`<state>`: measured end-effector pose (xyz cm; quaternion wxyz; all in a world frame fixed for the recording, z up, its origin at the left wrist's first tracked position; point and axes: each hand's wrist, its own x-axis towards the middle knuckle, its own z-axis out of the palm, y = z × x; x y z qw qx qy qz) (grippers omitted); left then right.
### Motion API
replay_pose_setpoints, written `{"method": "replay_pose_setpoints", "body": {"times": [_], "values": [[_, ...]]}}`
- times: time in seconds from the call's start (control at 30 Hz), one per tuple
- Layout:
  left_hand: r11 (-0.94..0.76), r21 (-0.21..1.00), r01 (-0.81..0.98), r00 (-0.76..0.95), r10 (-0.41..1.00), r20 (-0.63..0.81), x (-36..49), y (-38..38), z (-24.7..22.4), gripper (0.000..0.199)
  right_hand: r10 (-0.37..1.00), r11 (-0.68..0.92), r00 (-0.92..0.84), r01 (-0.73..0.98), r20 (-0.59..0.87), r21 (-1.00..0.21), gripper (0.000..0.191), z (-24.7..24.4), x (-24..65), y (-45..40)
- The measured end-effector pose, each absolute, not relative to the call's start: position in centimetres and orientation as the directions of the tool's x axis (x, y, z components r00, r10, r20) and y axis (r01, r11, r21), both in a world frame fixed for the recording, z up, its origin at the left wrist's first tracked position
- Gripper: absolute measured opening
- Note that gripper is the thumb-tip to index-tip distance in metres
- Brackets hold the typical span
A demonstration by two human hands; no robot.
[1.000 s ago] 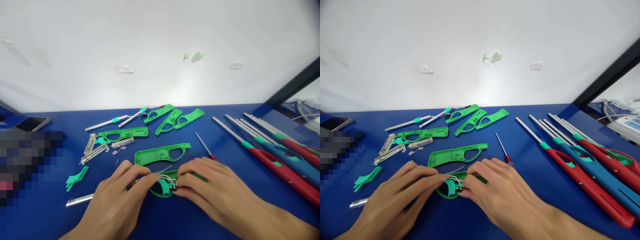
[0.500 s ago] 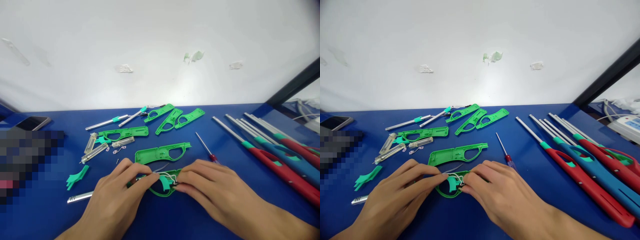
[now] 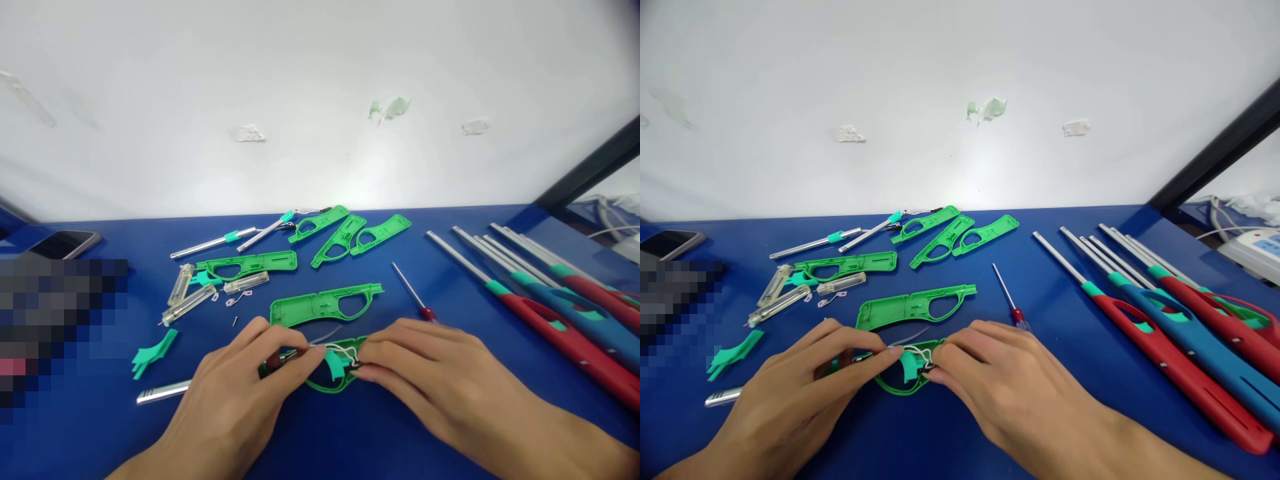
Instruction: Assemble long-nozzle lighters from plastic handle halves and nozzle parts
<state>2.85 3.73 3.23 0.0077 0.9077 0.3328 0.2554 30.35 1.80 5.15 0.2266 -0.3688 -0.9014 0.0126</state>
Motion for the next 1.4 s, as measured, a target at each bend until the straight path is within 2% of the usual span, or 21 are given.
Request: {"method": "replay_pose_setpoints", "body": {"times": [0.17,0.37,0.47,0.7,0.93,1.1,1.27,1.4], "values": [[-0.799,0.148,0.583,0.650,0.568,0.505,3.0,4.0,3.8,0.045,0.686,0.718,-0.628,0.666,0.367,-0.202,0.051,5.3,30.5,1.8],[-0.808,0.156,0.568,0.645,0.555,0.526,3.0,4.0,3.9,0.029,0.689,0.713,-0.620,0.674,0.375,-0.194,0.058,5.5,30.5,1.8],[-0.810,0.168,0.561,0.651,0.558,0.515,3.0,4.0,3.9,0.030,0.689,0.709,-0.614,0.681,0.384,-0.183,0.063,5.7,30.5,1.7],[-0.789,0.224,0.572,0.665,0.607,0.435,2.5,3.5,2.5,0.048,0.702,0.701,-0.610,0.684,0.368,-0.202,0.062,5.8,30.4,1.9],[-0.806,0.236,0.544,0.674,0.586,0.450,3.1,3.6,3.5,0.041,0.707,0.701,-0.619,0.679,0.342,-0.219,0.057,5.8,30.4,1.7],[-0.812,0.289,0.507,0.653,0.580,0.487,3.7,3.5,4.1,0.036,0.721,0.690,-0.615,0.680,0.320,-0.248,0.048,5.9,30.4,1.7],[-0.814,0.220,0.537,0.657,0.567,0.496,3.8,3.2,4.6,0.032,0.721,0.691,-0.609,0.669,0.331,-0.275,0.040,6.0,30.5,1.5],[-0.813,0.146,0.564,0.709,0.567,0.419,3.8,2.7,5.0,0.037,0.725,0.687,-0.607,0.672,0.326,-0.276,0.038,6.0,30.5,1.4]]}}
